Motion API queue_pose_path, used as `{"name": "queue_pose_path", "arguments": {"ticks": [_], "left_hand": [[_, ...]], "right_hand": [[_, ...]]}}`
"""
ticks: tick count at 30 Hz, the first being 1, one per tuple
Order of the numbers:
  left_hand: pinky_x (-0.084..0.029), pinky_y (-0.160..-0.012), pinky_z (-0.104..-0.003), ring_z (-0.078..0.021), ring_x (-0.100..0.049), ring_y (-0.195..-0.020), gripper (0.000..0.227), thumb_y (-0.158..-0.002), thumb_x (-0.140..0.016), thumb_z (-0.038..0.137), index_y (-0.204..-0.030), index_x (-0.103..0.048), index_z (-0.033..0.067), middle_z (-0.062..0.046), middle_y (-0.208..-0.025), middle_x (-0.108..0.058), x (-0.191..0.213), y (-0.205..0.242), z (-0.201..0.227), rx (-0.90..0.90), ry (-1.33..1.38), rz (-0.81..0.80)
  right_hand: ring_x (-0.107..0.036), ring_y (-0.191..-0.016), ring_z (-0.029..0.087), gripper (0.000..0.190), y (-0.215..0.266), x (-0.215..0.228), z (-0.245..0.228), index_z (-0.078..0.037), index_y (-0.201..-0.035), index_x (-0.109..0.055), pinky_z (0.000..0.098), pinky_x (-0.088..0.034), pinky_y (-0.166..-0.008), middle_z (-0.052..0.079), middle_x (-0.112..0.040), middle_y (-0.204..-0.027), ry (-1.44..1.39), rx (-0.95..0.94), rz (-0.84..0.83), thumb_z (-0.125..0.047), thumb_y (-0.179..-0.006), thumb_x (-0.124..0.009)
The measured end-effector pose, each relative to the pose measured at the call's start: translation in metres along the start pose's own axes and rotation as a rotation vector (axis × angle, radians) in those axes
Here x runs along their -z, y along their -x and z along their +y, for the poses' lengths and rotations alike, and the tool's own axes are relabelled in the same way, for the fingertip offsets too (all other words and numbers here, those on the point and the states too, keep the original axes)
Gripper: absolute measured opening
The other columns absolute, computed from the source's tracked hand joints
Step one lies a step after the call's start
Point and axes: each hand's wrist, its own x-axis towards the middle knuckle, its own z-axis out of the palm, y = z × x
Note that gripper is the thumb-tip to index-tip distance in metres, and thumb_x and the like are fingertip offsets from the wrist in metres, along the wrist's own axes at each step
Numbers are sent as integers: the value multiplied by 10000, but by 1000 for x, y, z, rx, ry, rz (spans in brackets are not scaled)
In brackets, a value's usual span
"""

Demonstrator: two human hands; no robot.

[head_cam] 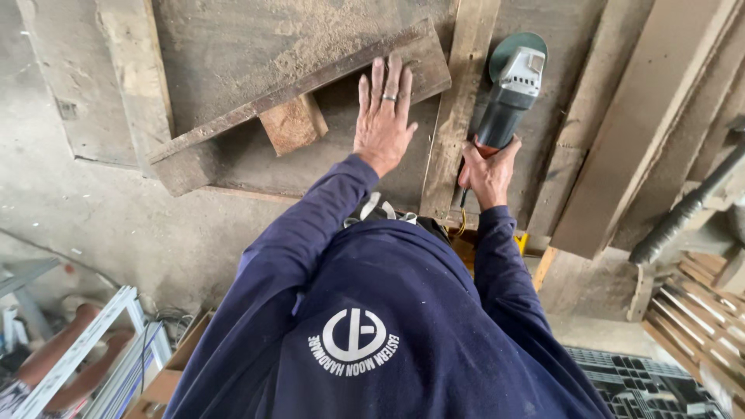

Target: The person uses an angle grinder to smooth the edges of a wooden pallet. They reposition the pallet and continue grinding different sections, generating sparks during the process.

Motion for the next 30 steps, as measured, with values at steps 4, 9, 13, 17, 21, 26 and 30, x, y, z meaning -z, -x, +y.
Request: {"name": "queue_pose_path", "arguments": {"ticks": [4,9,13,17,21,26,30], "left_hand": [[-102,-1225,-654,-408,-56,-1546,1096,-819,-819,486,-1598,-205,21,-203,-1666,-44,3,16,7,-204,-20,-95],[-124,-1316,-565,-387,-48,-1608,1111,-862,-812,491,-1646,-176,27,-187,-1725,-55,10,6,14,-224,166,-33],[-105,-1280,-605,-449,-29,-1564,1088,-869,-763,429,-1623,-135,-40,-269,-1682,-31,16,-20,27,-84,15,-234],[-111,-1298,-592,-456,-26,-1569,898,-934,-687,407,-1605,-279,-29,-253,-1693,-78,9,3,34,-139,-21,-152],[-207,-1294,-583,-373,-251,-1560,620,-995,-594,469,-1454,-530,58,-109,-1527,-482,2,37,34,-322,137,-207],[-503,-1030,-450,-372,-626,-1243,914,-807,-728,659,-1468,-503,69,-210,-1367,-643,11,78,28,33,1022,-437],[-484,-1050,-478,-423,-609,-1254,1136,-727,-802,633,-1569,-301,58,-276,-1399,-578,41,97,6,-85,1127,-509]], "right_hand": [[-679,-1002,249,633,-6,5,-6,-22,-1260,-445,394,-557,-892,131,-659,-1115,73,-102,-18,-240,-834,-859],[-700,-947,242,656,-13,5,-4,-31,-1231,-465,390,-580,-858,117,-677,-1073,117,-178,-34,-263,-781,-883],[-703,-889,233,613,-19,1,2,-24,-1189,-488,393,-589,-788,126,-695,-1035,139,-147,-3,-201,-755,-885],[-686,-810,203,568,-20,14,-3,-26,-1214,-474,367,-638,-697,103,-667,-1014,-124,-204,-67,-120,-764,-808],[-689,-754,214,514,-10,26,-28,-12,-1198,-483,373,-629,-660,109,-655,-958,-273,-282,-64,-51,-755,-741],[-668,-781,207,453,52,25,-87,-3,-1221,-510,356,-598,-707,110,-643,-986,-217,-186,-187,-49,-810,-695],[-691,-846,193,493,100,-14,-136,-20,-1235,-536,325,-611,-775,81,-660,-1011,-413,-209,-267,-65,-765,-680]]}}
